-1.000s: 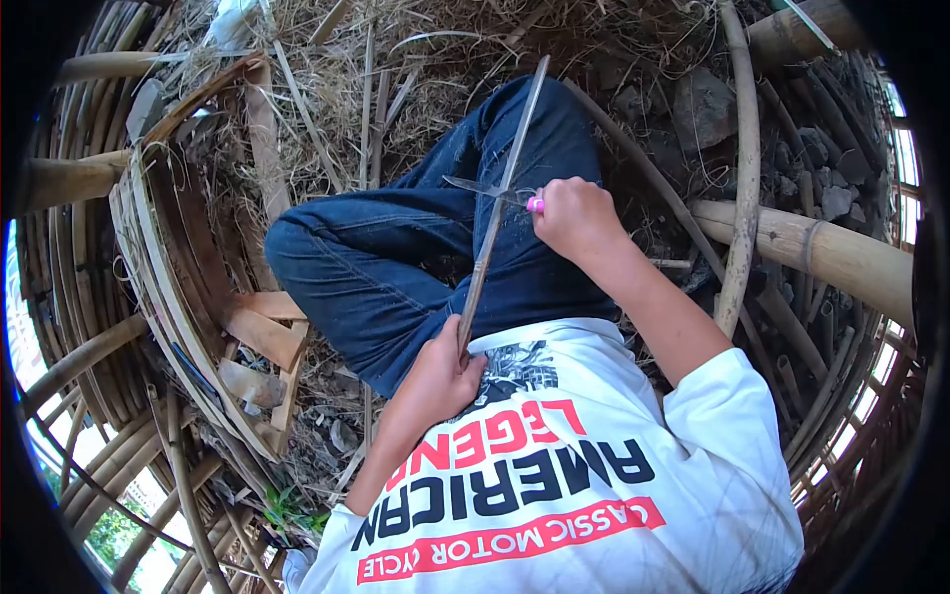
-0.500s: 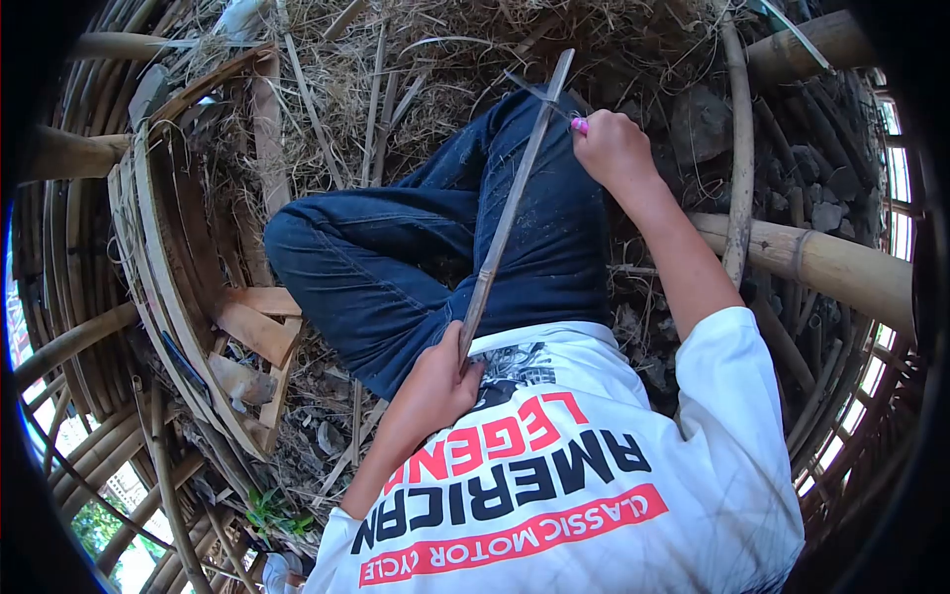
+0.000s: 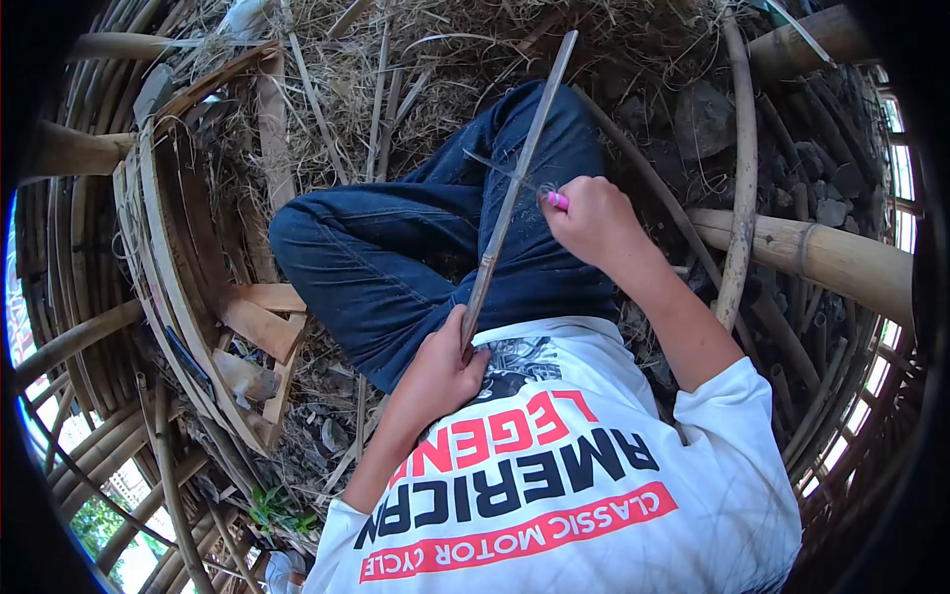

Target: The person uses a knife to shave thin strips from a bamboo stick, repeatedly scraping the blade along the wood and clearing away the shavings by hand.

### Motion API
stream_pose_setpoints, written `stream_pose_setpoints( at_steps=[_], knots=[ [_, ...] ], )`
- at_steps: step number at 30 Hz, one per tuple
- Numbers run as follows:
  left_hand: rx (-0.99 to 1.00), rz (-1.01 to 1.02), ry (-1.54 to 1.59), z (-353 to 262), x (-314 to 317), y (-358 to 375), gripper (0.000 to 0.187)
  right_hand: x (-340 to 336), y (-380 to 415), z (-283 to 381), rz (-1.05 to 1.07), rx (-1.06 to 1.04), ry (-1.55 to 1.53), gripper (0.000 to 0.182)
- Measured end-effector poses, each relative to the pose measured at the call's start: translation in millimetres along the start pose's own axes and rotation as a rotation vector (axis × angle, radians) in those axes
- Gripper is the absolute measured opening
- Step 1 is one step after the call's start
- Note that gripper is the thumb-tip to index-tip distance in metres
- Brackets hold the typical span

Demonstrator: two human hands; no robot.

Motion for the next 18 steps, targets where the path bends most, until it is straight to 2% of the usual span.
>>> stream_pose_setpoints(
  at_steps=[3,8,10,15,17,18],
  knots=[
    [0.004,0.014,0.012,0.8,1.7,-1.9,0.031,3.7,-0.8,-2.5,-0.019,-0.006,0.053,0.032],
    [0.029,-0.003,-0.141,-8.6,1.8,2.2,0.029,4.9,-5.2,-6.1,-0.026,0.001,0.142,0.029],
    [0.040,-0.020,-0.154,-7.1,2.8,2.6,0.029,2.5,-8.8,-3.8,-0.089,-0.021,0.215,0.028],
    [0.016,-0.052,-0.156,-3.2,1.1,4.2,0.030,7.0,-31.2,0.9,-0.039,-0.040,0.292,0.027],
    [0.005,-0.056,-0.140,-0.1,2.5,6.9,0.028,-6.8,-49.2,-17.2,-0.177,0.092,0.361,0.028],
    [-0.006,-0.050,-0.140,-0.1,2.4,6.3,0.028,-13.0,-59.0,-21.2,-0.171,0.097,0.355,0.028]
  ],
)
Point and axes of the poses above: each hand's wrist, its own y-axis away from the middle knuckle, its own x-axis out of the palm, z = x × y, the point moved 8 cm from there along -y, towards the middle knuckle, and after that the axes turned 8 degrees about z, right-handed, at the moved point
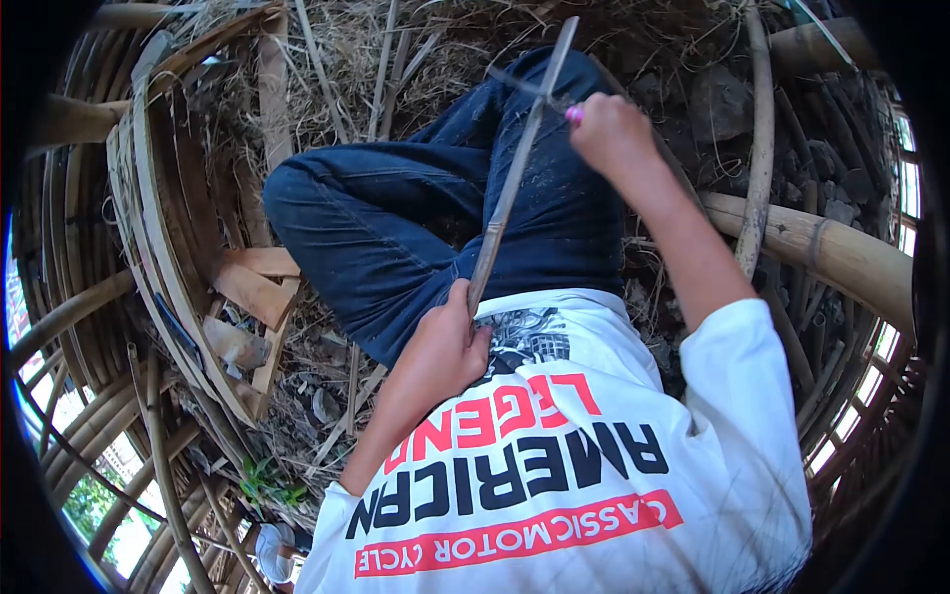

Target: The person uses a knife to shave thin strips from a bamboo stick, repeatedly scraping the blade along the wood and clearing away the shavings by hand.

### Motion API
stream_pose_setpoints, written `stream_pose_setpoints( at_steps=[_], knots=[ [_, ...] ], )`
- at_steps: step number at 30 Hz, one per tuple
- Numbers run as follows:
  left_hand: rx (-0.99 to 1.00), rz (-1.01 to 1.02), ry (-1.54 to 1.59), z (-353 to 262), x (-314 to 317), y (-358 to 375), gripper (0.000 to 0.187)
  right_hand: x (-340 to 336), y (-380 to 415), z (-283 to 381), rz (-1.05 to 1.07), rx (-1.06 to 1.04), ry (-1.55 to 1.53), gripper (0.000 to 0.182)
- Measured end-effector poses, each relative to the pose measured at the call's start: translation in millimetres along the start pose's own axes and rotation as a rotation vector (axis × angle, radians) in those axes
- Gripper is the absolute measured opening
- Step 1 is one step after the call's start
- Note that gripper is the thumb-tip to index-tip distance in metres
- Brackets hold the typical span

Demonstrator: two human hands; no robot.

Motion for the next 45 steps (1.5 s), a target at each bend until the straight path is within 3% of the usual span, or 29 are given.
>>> stream_pose_setpoints(
  at_steps=[5,12,21,23,26,32,33,34,38,45],
  knots=[
    [0.005,0.014,0.007,-0.9,-1.6,2.8,0.027,-10.4,-35.8,-9.2,-0.009,-0.026,0.001,0.034],
    [-0.022,0.035,-0.032,-0.3,-4.0,6.7,0.027,-22.3,-93.8,-47.1,-0.102,0.098,-0.054,0.038],
    [-0.049,0.046,-0.018,1.6,-6.4,1.8,0.031,-24.8,-119.7,-53.3,-0.120,0.159,-0.089,0.039],
    [-0.058,0.045,-0.041,6.7,-3.9,2.9,0.031,-10.0,-131.8,-97.8,-0.114,0.304,-0.239,0.040],
    [-0.024,-0.112,0.010,11.9,-17.8,3.0,0.030,-3.4,-126.1,-131.2,-0.121,0.349,-0.241,0.043],
    [-0.035,0.011,0.306,19.4,-15.0,-8.3,0.036,49.2,-93.0,-180.9,-0.143,0.182,-0.470,0.038],
    [-0.022,0.026,0.347,17.1,-14.8,-9.3,0.038,66.3,-77.4,-182.9,0.006,0.284,-0.818,0.034],
    [-0.022,0.036,0.337,17.6,-15.1,-9.6,0.038,80.6,-56.7,-174.4,0.157,0.384,-1.164,0.034],
    [0.014,0.071,0.534,24.4,-14.6,-9.4,0.044,89.1,-9.6,-135.6,0.242,0.374,-1.447,0.037],
    [0.057,0.141,0.656,28.6,-9.8,-9.5,0.045,62.7,13.2,-85.8,0.282,0.262,-1.302,0.031]
  ],
)
Point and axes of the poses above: each hand's wrist, its own y-axis away from the middle knuckle, its own x-axis out of the palm, z = x × y, the point moved 8 cm from there along -y, towards the middle knuckle, and after that the axes turned 8 degrees about z, right-handed, at the moved point
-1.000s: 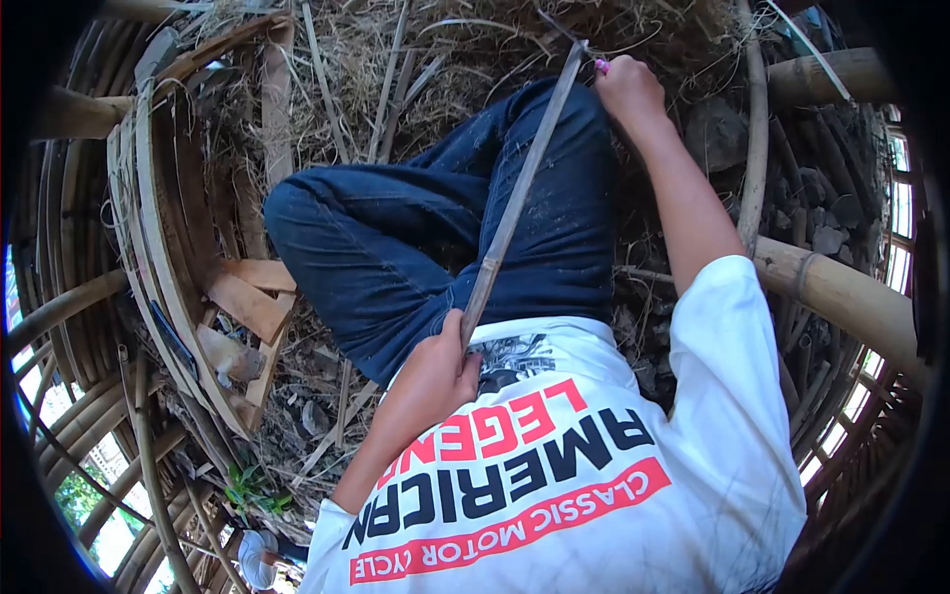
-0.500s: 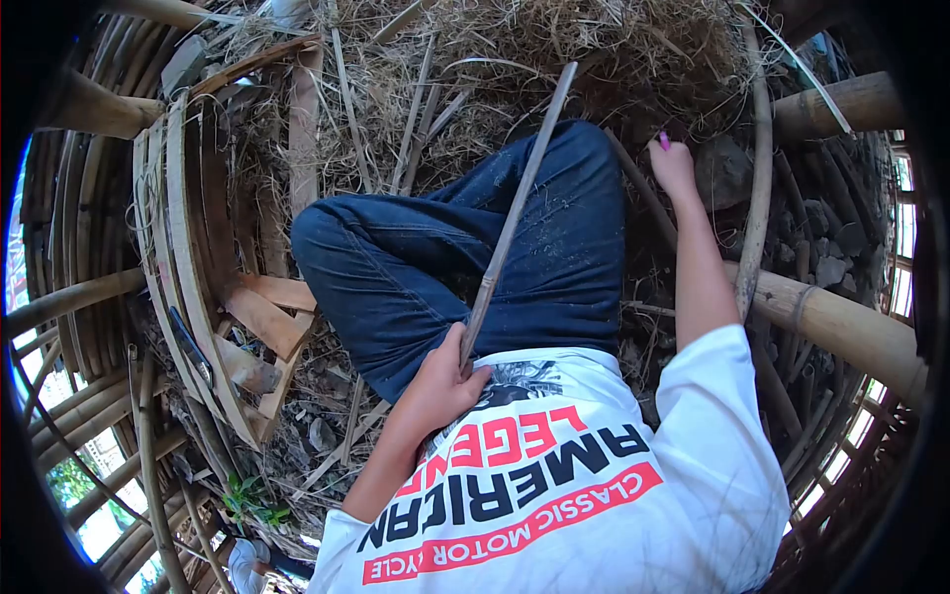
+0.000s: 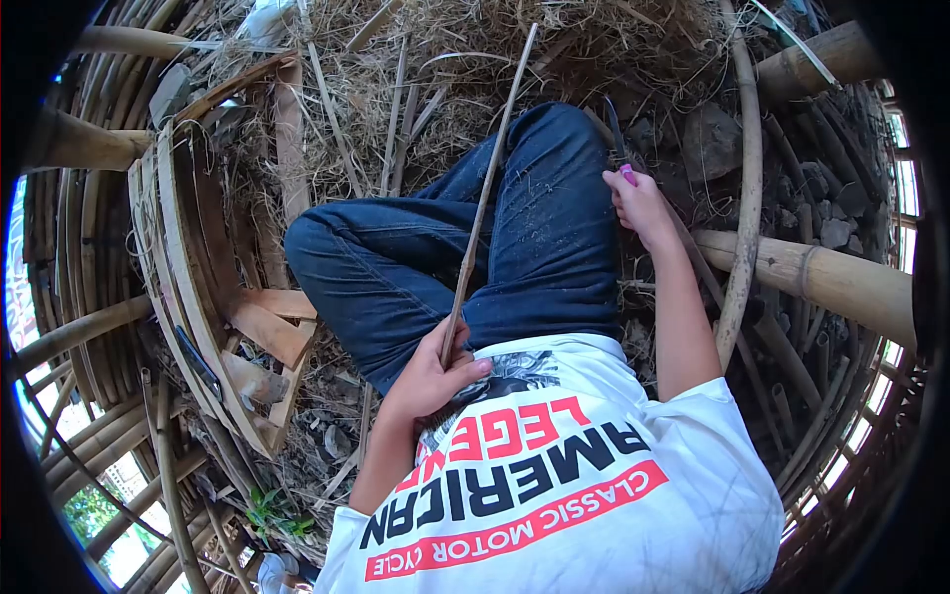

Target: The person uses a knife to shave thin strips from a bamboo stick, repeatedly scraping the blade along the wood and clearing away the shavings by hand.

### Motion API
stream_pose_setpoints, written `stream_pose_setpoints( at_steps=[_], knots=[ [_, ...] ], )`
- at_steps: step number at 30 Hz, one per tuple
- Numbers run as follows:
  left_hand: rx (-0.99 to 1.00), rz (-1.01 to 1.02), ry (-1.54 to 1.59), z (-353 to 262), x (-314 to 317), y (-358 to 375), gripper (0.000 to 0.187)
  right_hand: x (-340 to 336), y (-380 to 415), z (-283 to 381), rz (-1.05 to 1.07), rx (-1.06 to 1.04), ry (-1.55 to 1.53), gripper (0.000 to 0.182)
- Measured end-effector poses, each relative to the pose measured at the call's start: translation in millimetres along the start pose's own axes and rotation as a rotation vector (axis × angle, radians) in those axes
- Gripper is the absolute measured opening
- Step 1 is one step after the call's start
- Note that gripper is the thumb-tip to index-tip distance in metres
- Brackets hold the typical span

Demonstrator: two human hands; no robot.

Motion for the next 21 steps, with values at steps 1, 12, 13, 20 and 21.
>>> stream_pose_setpoints(
  at_steps=[1,12,13,20,21],
  knots=[
    [0.002,0.000,-0.002,-1.0,-0.2,0.6,0.045,6.3,1.9,9.7,0.027,-0.085,-0.023,0.032],
    [0.048,0.066,0.120,-6.7,5.0,1.7,0.052,94.2,58.8,94.1,0.076,-0.558,0.492,0.031],
    [0.049,0.066,0.118,-7.2,5.0,1.6,0.052,99.6,63.1,99.2,0.045,-0.587,0.541,0.031],
    [0.085,0.047,0.058,-12.8,4.7,1.1,0.047,81.1,56.8,121.8,-0.032,-0.824,0.421,0.017],
    [0.078,0.048,0.056,-12.1,3.5,1.3,0.045,60.3,59.6,127.1,-0.085,-0.957,0.231,0.013]
  ],
)
Point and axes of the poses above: each hand's wrist, its own y-axis away from the middle knuckle, its own x-axis out of the palm, z = x × y, the point moved 8 cm from there along -y, towards the middle knuckle, and after that the axes turned 8 degrees about z, right-handed, at the moved point
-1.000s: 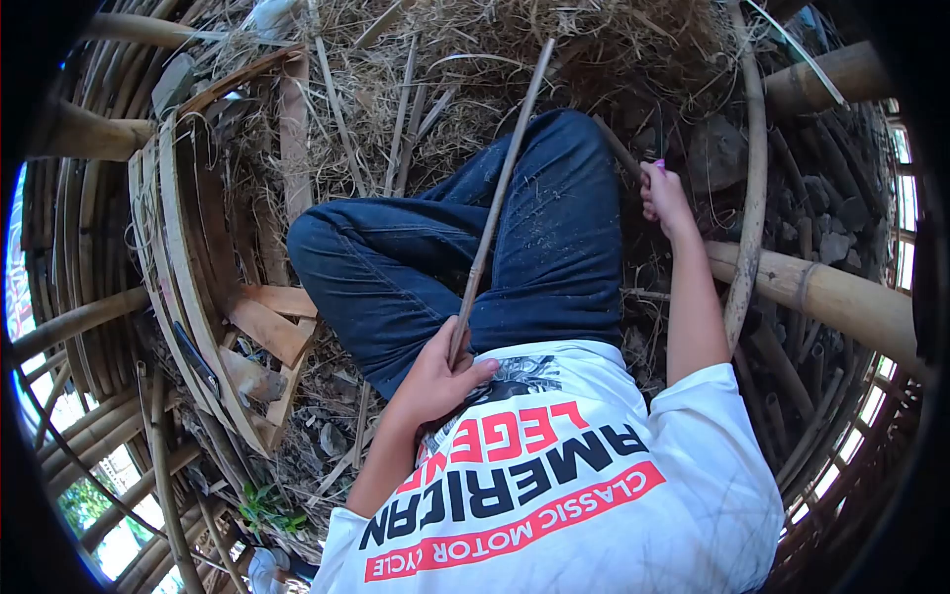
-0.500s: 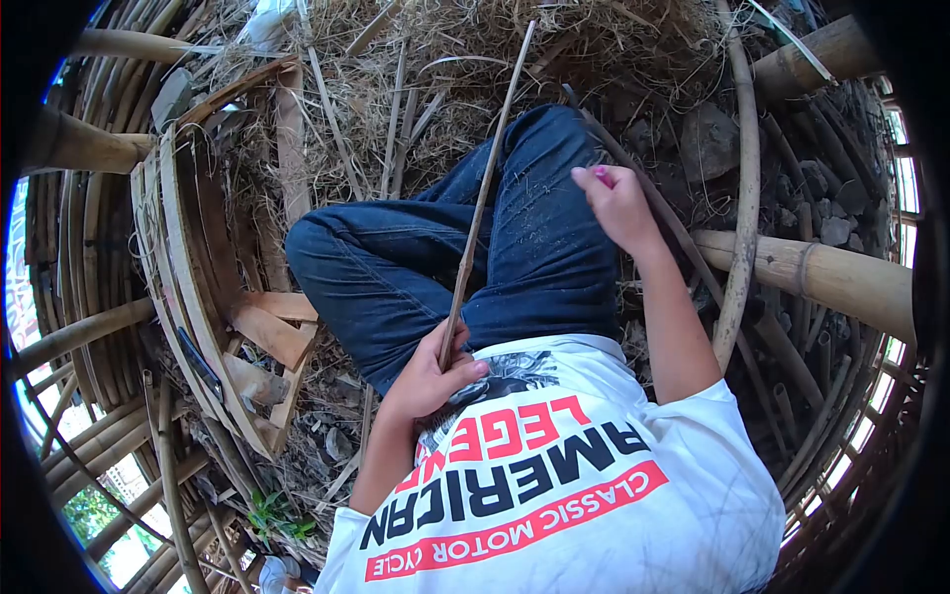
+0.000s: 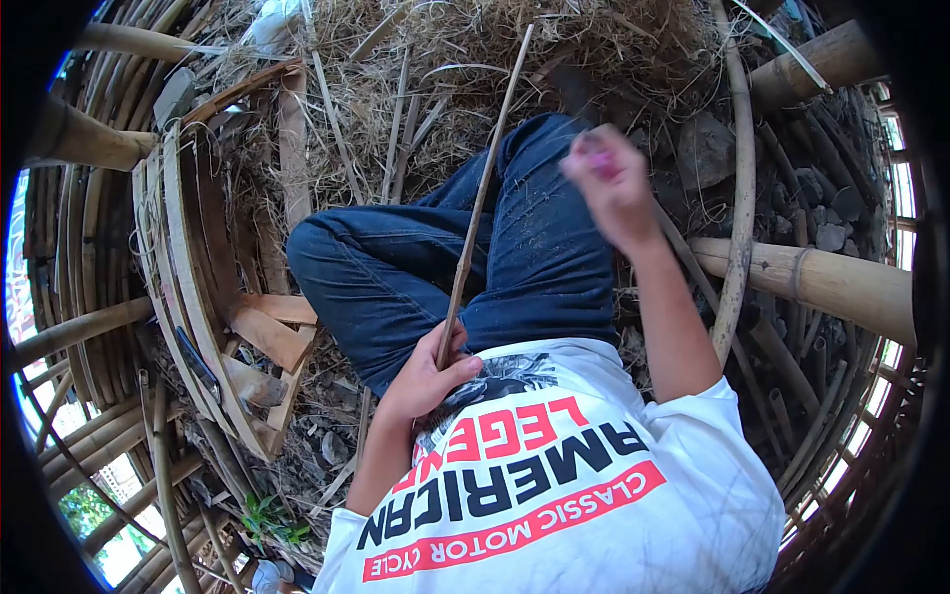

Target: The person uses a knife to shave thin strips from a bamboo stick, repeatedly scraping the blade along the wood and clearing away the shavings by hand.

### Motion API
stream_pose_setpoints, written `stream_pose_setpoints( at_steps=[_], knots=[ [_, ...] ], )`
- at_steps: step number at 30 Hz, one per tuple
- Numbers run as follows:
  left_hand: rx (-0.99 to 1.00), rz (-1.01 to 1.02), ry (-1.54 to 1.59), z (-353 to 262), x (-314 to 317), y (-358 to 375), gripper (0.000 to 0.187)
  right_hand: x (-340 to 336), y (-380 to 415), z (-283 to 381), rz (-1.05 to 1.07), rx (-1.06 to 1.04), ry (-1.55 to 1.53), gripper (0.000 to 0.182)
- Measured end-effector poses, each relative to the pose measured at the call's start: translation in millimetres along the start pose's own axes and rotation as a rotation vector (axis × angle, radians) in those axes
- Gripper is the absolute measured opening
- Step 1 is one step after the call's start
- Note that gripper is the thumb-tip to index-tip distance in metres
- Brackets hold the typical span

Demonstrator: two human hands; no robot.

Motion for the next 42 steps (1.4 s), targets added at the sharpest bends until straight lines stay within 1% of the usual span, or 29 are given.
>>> stream_pose_setpoints(
  at_steps=[1,2,3,5,6,8,9,11,13,14,15,17,18,20,21,23,24,25,27,29,30,31,32,33,36,38,39,41,42],
  knots=[
    [0.005,0.001,0.004,-0.2,-0.8,0.5,0.045,-15.2,4.4,-26.1,-0.053,0.376,-0.480,0.018],
    [-0.002,-0.012,-0.003,0.0,-2.4,1.2,0.044,-30.3,2.0,-47.5,-0.223,0.433,-0.929,0.013],
    [-0.008,-0.021,-0.013,-0.6,-3.9,0.8,0.043,-46.2,4.9,-77.0,-0.329,0.579,-1.227,0.008],
    [0.005,-0.031,-0.017,-4.4,-3.2,1.0,0.043,-66.8,19.4,-105.8,-0.581,0.684,-1.499,0.012],
    [0.008,-0.051,-0.021,-5.0,-4.0,1.1,0.043,-68.4,26.0,-109.2,-0.576,0.683,-1.491,0.012],
    [0.017,-0.077,-0.021,-3.6,-6.5,2.0,0.044,-63.4,46.5,-97.3,-0.217,0.674,-1.111,0.015],
    [0.024,-0.101,-0.031,-4.0,-9.5,1.9,0.044,-64.7,62.6,-91.3,-0.137,0.888,-0.696,0.016],
    [0.003,-0.092,-0.011,-7.1,-8.7,1.6,0.044,-73.9,86.0,-109.0,-0.002,1.023,-0.565,0.019],
    [-0.005,-0.101,-0.034,-4.6,-10.2,1.6,0.044,-123.0,90.1,-121.3,-0.067,0.906,0.218,0.033],
    [-0.002,-0.099,-0.056,-3.6,-9.9,1.4,0.042,-140.1,82.6,-116.5,0.099,0.720,0.888,0.045],
    [-0.010,-0.097,-0.058,-1.0,-9.5,3.1,0.042,-139.0,79.4,-85.8,0.217,0.969,1.085,0.041],
    [-0.013,-0.081,-0.027,-0.1,-8.2,0.1,0.041,-149.7,78.0,-79.6,0.176,0.891,0.999,0.031],
    [-0.007,-0.081,-0.026,-1.2,-8.0,-1.6,0.041,-150.3,72.0,-73.8,0.174,0.885,1.002,0.031],
    [0.017,-0.070,-0.018,-2.9,-7.2,-1.3,0.042,-140.8,53.3,-53.2,0.054,0.683,0.687,0.024],
    [0.017,-0.077,-0.018,-3.2,-7.7,-0.5,0.042,-134.0,48.9,-46.9,0.059,0.681,0.683,0.024],
    [-0.015,-0.034,0.032,-1.3,-3.4,-0.6,0.044,-104.4,34.4,-21.3,0.073,0.472,0.412,0.023],
    [-0.017,-0.036,0.029,0.5,-3.7,-0.5,0.044,-86.6,29.5,-6.2,0.059,0.425,0.314,0.022],
    [-0.004,-0.020,0.046,3.1,-2.9,-1.1,0.044,-70.4,24.9,-0.6,0.122,0.416,0.296,0.023],
    [0.007,-0.005,0.059,5.3,-2.4,-1.2,0.045,-33.5,20.1,11.8,0.121,0.367,0.149,0.023],
    [-0.006,0.018,0.048,5.7,-1.5,-0.5,0.046,1.7,16.5,20.8,0.245,0.359,0.112,0.024],
    [-0.007,0.017,0.042,4.5,-0.6,0.0,0.046,15.9,14.1,29.2,0.229,0.246,0.107,0.022],
    [0.008,0.015,0.045,1.7,1.5,0.6,0.040,24.5,12.8,32.3,0.227,0.244,0.103,0.022],
    [0.022,0.013,0.048,-0.6,3.0,1.3,0.034,35.5,11.9,36.4,0.281,0.224,0.161,0.022],
    [0.020,0.012,0.045,-1.4,3.5,1.7,0.034,45.4,11.4,39.3,0.335,0.205,0.219,0.023],
    [0.042,0.050,0.077,-2.4,5.5,2.2,0.035,54.7,11.3,40.1,0.360,0.211,0.243,0.023],
    [0.015,0.074,0.118,5.6,4.3,3.0,0.050,55.7,12.2,37.7,0.385,0.232,0.264,0.022],
    [0.014,0.075,0.120,3.4,6.4,3.5,0.050,54.6,13.1,36.6,0.393,0.222,0.312,0.022],
    [-0.017,-0.009,-0.118,-4.6,7.5,5.0,0.039,52.0,14.5,34.0,0.401,0.213,0.362,0.022],
    [-0.018,-0.007,-0.116,-4.8,10.6,4.0,0.039,49.3,14.8,34.4,0.379,0.193,0.371,0.023]
  ],
)
Point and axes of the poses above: each hand's wrist, its own y-axis away from the middle knuckle, its own x-axis out of the palm, z = x × y, the point moved 8 cm from there along -y, towards the middle knuckle, and after that the axes turned 8 degrees about z, right-handed, at the moved point
